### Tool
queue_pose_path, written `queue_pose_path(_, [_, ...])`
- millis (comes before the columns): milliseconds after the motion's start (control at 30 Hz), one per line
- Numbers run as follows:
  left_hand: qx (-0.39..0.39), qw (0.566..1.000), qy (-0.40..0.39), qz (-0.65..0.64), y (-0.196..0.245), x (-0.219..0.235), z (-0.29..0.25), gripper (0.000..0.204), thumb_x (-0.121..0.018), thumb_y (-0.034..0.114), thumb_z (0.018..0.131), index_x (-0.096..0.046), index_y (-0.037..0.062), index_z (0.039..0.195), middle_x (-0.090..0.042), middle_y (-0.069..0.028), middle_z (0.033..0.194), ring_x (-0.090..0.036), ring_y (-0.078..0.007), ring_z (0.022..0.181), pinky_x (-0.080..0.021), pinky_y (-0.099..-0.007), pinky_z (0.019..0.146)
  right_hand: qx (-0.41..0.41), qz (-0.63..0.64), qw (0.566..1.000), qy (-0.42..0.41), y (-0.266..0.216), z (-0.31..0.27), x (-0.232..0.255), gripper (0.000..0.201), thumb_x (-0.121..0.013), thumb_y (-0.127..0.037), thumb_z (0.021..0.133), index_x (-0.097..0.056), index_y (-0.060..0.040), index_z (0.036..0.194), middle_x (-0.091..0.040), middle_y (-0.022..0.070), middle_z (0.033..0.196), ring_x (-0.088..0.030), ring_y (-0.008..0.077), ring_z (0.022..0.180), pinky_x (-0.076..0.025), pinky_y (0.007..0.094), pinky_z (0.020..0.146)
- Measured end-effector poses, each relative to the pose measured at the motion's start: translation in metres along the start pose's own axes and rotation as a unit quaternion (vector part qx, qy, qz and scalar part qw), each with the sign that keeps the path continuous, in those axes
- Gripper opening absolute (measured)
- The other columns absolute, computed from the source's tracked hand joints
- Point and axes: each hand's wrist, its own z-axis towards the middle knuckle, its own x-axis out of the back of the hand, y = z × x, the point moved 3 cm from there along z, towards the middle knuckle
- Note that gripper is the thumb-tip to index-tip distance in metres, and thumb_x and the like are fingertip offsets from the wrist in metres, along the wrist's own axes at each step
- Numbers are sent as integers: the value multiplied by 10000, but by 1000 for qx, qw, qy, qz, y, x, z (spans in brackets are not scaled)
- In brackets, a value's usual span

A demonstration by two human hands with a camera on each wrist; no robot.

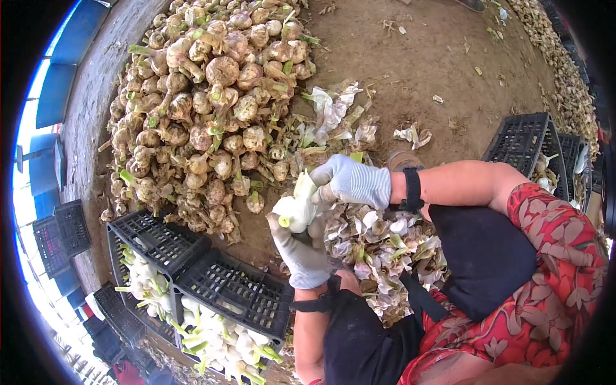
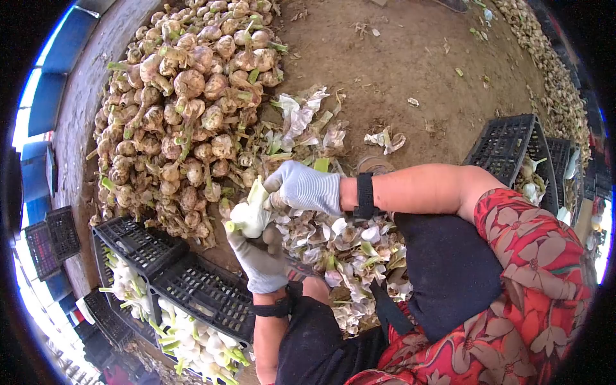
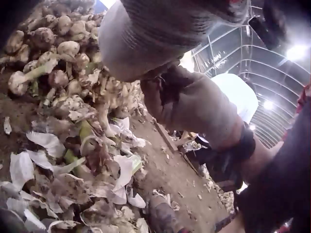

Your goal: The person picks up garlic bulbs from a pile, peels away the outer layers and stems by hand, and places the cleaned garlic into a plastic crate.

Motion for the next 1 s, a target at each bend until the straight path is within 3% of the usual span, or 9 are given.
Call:
queue_pose_path(133, [38,999,-15,6,5,-3,-3,594,-457,619,910,-562,80,1135,-614,-33,774,-353,-91,407,-259,-220,357,227,-236,945,11,-22,8,6,109,-675,-51,787,-690,26,863,-672,22,721,-598,92,631,-491,267,573])
queue_pose_path(200, [32,997,-66,-6,2,8,-5,625,-467,637,901,-560,64,1131,-591,-36,744,-348,-90,399,-259,-220,353,-62,-77,993,71,-39,12,24,137,-652,-89,827,-689,12,911,-675,81,870,-632,175,849,-513,304,760])
queue_pose_path(267, [35,993,-109,-15,0,14,-6,644,-475,650,895,-557,51,1116,-567,-38,717,-344,-90,392,-260,-220,352,-25,-87,988,126,-33,35,61,224,-634,-160,879,-676,40,972,-697,116,849,-658,183,742,-544,304,672])
queue_pose_path(367, [47,995,-84,-23,0,7,-11,622,-488,645,895,-546,62,1103,-540,-33,691,-367,-90,407,-274,-224,359,201,-516,827,100,-30,38,54,353,-713,-184,811,-630,-26,1115,-660,72,977,-619,160,921,-521,277,735])
queue_pose_path(533, [2,999,-29,-16,0,10,-5,602,-484,648,897,-533,105,1152,-577,-29,755,-434,-102,491,-319,-218,409,20,-187,974,-126,-29,8,13,482,-785,-214,746,-599,-25,1149,-641,92,1035,-606,154,963,-497,300,823])
queue_pose_path(633, [-39,999,4,23,-7,20,6,609,-486,645,897,-529,93,1151,-606,-23,829,-493,-117,560,-382,-230,463,77,-281,956,-19,-33,-7,-7,446,-802,-274,692,-625,-11,1005,-634,117,929,-617,209,890,-491,330,768])
queue_pose_path(733, [-66,996,-37,48,-14,30,9,584,-542,549,915,-500,50,1217,-582,-73,1091,-578,-187,993,-476,-308,850,150,-227,962,26,-21,-7,-11,308,-758,-210,741,-649,11,926,-652,130,871,-631,214,822,-496,330,726])
queue_pose_path(867, [-71,994,-60,62,-15,30,8,556,-522,591,905,-539,80,1123,-583,-22,886,-507,-133,652,-391,-259,556,-46,49,997,26,-20,-7,-8,208,-665,-116,774,-679,5,942,-666,63,849,-619,148,792,-505,294,725])
queue_pose_path(1000, [23,995,-98,-27,-3,9,-5,535,-562,585,886,-549,97,1106,-572,-8,806,-471,-125,560,-364,-247,489,-68,84,994,0,-1,9,1,183,-639,-69,784,-686,3,945,-685,50,831,-620,126,781,-508,287,721])
